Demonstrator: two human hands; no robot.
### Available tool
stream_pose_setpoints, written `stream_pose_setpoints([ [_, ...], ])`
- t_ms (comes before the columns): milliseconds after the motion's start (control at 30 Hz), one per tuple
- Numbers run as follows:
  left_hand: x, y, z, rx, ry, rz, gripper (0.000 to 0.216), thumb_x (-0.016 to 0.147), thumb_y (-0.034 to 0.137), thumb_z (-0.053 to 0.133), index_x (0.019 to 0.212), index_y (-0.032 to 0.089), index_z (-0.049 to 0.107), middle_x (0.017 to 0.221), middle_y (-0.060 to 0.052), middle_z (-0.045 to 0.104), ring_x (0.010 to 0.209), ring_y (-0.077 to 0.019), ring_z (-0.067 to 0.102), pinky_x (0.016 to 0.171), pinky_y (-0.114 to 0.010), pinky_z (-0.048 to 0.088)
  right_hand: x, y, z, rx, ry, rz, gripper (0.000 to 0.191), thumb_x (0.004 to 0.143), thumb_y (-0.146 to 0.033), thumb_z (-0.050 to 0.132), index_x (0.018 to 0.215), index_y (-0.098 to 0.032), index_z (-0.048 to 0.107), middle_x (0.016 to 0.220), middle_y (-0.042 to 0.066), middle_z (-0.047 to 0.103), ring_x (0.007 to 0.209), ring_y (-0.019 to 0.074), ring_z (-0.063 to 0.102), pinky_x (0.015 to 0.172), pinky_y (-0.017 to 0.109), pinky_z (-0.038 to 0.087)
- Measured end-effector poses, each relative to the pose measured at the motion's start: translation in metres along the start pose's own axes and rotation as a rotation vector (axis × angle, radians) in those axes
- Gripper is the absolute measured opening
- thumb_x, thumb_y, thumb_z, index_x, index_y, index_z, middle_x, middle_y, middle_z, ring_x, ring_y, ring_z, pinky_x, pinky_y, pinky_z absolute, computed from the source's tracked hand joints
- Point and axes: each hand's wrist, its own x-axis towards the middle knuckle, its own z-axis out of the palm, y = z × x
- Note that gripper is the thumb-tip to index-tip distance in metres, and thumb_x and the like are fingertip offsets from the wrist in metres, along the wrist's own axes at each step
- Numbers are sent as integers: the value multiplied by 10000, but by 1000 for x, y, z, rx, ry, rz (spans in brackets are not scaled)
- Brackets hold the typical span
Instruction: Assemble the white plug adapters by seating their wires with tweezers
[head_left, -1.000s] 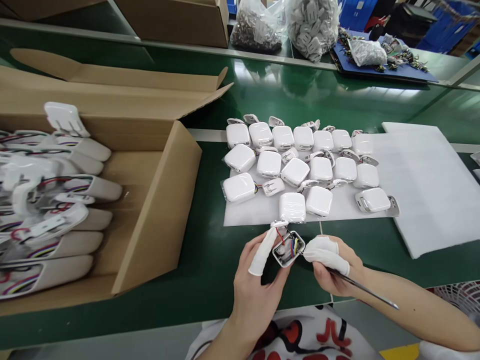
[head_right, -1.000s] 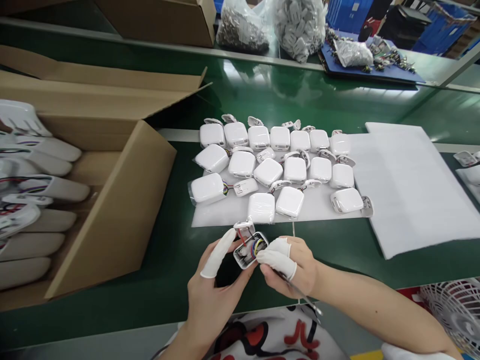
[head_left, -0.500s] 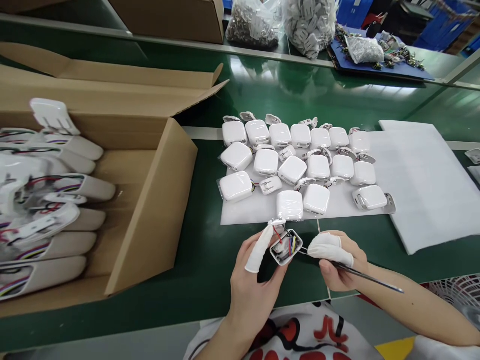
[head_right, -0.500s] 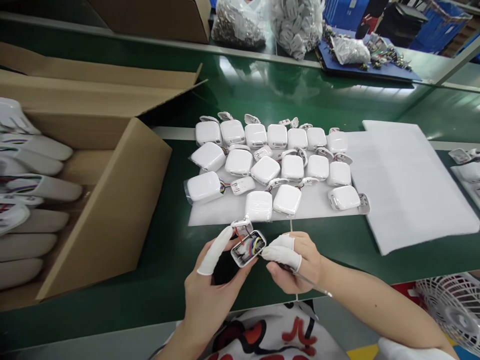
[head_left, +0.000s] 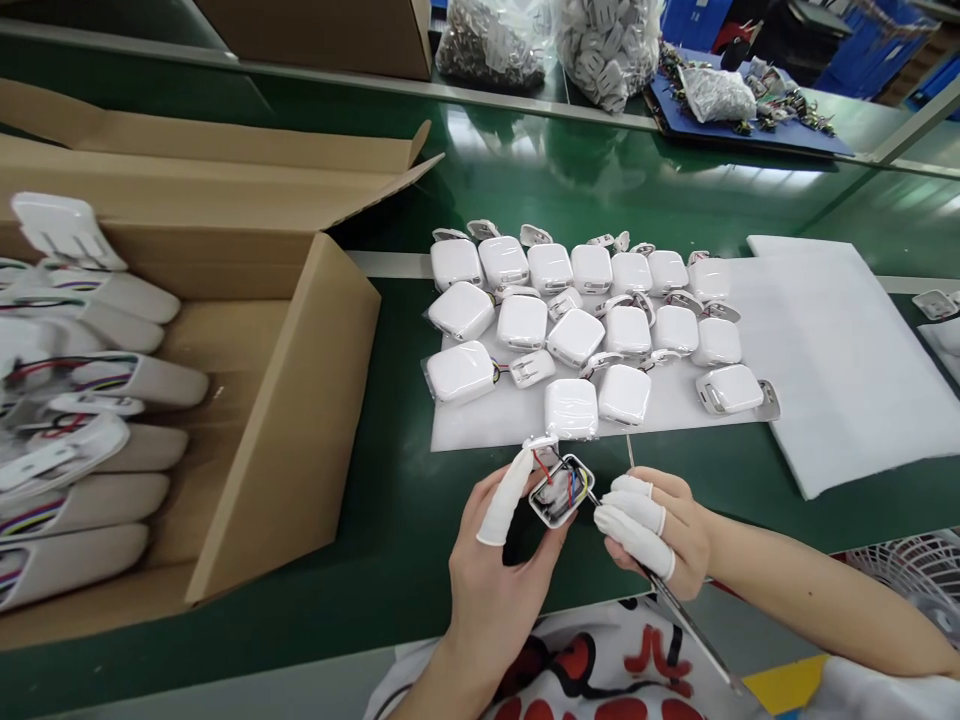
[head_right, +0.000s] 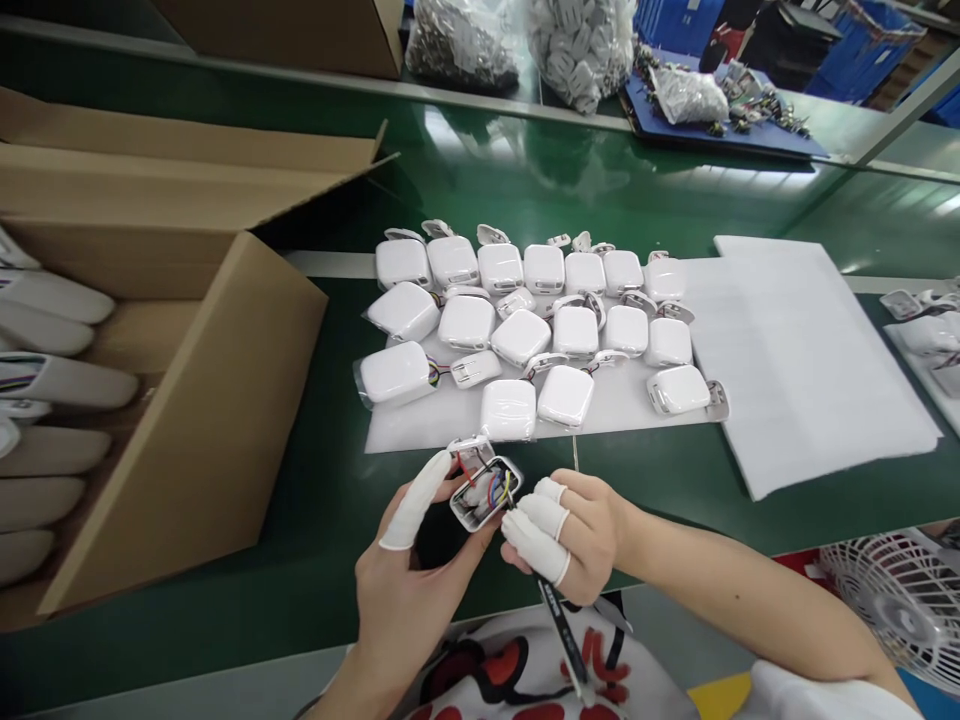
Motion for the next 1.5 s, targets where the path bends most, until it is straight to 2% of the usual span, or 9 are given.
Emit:
stream_pose_setpoints([
  [33,-1,0,0,8,3,2,431,766,253,662,1179,246,539,1008,-41,623,905,-196,623,814,-313,525,2,-2,0,-22,59,2,132,836,-80,492,753,-120,587,625,71,600,552,153,568,429,269,463],
  [100,-2,1,1,36,7,14,427,765,245,663,1174,238,542,1009,-45,626,917,-200,619,821,-309,520,8,-6,-1,-56,58,150,180,854,-80,450,724,-136,562,578,49,570,507,140,525,428,264,433],
  [267,-2,1,2,72,37,75,451,765,232,661,1194,215,525,1026,-63,626,939,-211,613,824,-317,518,18,-10,1,-4,14,787,322,902,-135,433,584,-186,436,447,-53,411,392,75,401,398,199,323],
  [333,-1,1,2,69,42,101,446,764,221,662,1188,209,525,1011,-60,630,924,-207,619,820,-314,519,17,-8,2,78,51,828,282,904,-149,440,625,-181,468,486,-50,440,430,74,431,434,189,347],
  [533,1,0,3,69,52,133,460,761,212,667,1195,196,515,1001,-64,632,914,-202,622,817,-303,521,9,-4,-3,257,95,676,137,875,-135,434,810,-190,541,640,4,550,559,120,510,505,224,420],
  [733,1,-1,2,65,46,144,473,758,200,670,1203,187,510,1016,-69,624,927,-197,615,824,-293,517,14,-1,-7,241,16,554,135,868,-126,420,816,-199,522,610,7,565,513,123,507,467,231,427],
  [1133,2,-1,2,40,41,150,472,754,189,672,1198,183,512,1000,-71,623,922,-198,616,824,-301,516,13,0,-4,223,51,444,136,868,-131,450,913,-189,564,660,27,627,596,139,608,526,233,520],
  [1367,1,-3,-1,30,17,100,424,792,221,625,1202,218,519,1036,-66,627,927,-210,619,814,-338,526,6,3,6,43,57,-71,157,871,-141,499,759,-146,609,643,46,572,601,141,583,463,239,498],
  [1500,1,-3,0,20,36,130,430,785,205,637,1198,200,518,1025,-68,624,933,-202,614,825,-321,522,9,2,7,52,10,56,150,882,-98,448,820,-115,583,664,74,586,582,148,552,443,264,463],
])
